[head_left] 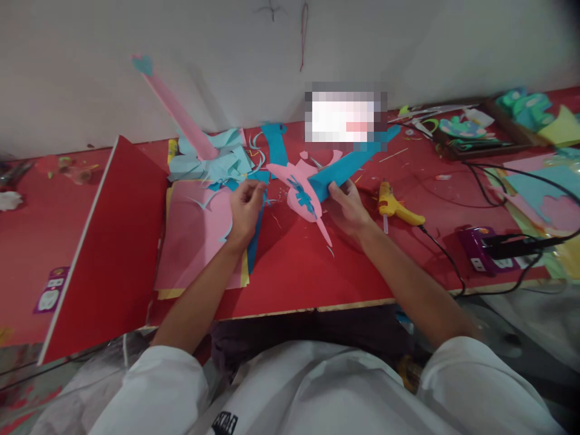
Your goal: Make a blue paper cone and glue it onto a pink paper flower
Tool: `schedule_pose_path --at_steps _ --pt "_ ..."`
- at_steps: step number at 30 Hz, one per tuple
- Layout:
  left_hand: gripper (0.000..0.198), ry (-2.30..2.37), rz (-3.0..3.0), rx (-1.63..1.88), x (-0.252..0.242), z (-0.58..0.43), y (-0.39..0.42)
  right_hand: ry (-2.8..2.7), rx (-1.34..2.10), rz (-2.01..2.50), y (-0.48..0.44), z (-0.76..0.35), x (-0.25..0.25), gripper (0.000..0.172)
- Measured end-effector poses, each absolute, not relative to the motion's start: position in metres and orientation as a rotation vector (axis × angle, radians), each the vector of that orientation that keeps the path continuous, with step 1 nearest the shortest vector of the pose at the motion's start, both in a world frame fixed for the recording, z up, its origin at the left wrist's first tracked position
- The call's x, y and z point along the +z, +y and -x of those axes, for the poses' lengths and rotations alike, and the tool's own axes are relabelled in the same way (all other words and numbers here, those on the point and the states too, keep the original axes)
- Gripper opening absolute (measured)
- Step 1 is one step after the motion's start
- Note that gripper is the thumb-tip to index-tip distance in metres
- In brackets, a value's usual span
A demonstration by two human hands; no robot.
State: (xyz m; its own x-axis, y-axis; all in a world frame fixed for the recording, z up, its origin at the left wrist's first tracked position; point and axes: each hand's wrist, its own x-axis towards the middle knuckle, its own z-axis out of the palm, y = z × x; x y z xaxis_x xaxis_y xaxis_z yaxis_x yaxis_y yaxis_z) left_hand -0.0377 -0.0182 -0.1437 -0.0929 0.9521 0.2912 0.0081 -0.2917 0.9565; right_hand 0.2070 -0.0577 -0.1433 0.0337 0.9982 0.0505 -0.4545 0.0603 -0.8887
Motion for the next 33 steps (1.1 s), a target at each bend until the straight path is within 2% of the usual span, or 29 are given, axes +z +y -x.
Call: schedule_pose_path --at_steps 4,7,9,12,17,22,27,33 --pt "0.031 1.208 -1.028 1.757 -0.144 0.056 -0.001 -0.835 1.334 0.793 -0.057 -0.210 -0.137 0.050" --pt "0.042 1.186 -0.911 1.880 -0.140 0.059 -0.001 -0.805 1.351 0.787 -0.058 -0.208 -0.132 0.047" --pt "0.042 1.149 -0.920 1.874 -0.136 0.054 -0.005 -0.776 1.358 0.790 -0.058 -0.207 -0.131 0.047" --pt "0.046 1.085 -1.117 1.613 -0.133 0.042 -0.015 -0.756 1.347 0.789 -0.059 -0.206 -0.130 0.048" --pt "0.076 0.916 -1.540 0.852 -0.133 0.027 -0.034 -0.782 1.312 0.794 -0.059 -0.206 -0.131 0.052" --pt "0.080 0.633 -1.625 0.276 -0.119 0.029 -0.047 -0.799 1.246 0.817 -0.058 -0.204 -0.133 0.063" --pt "0.078 0.489 -1.511 0.034 -0.102 0.028 -0.054 -0.820 1.231 0.794 -0.059 -0.201 -0.133 0.073" --pt "0.071 0.241 -1.476 0.045 -0.097 0.030 -0.052 -0.832 1.232 0.796 -0.059 -0.201 -0.130 0.073"
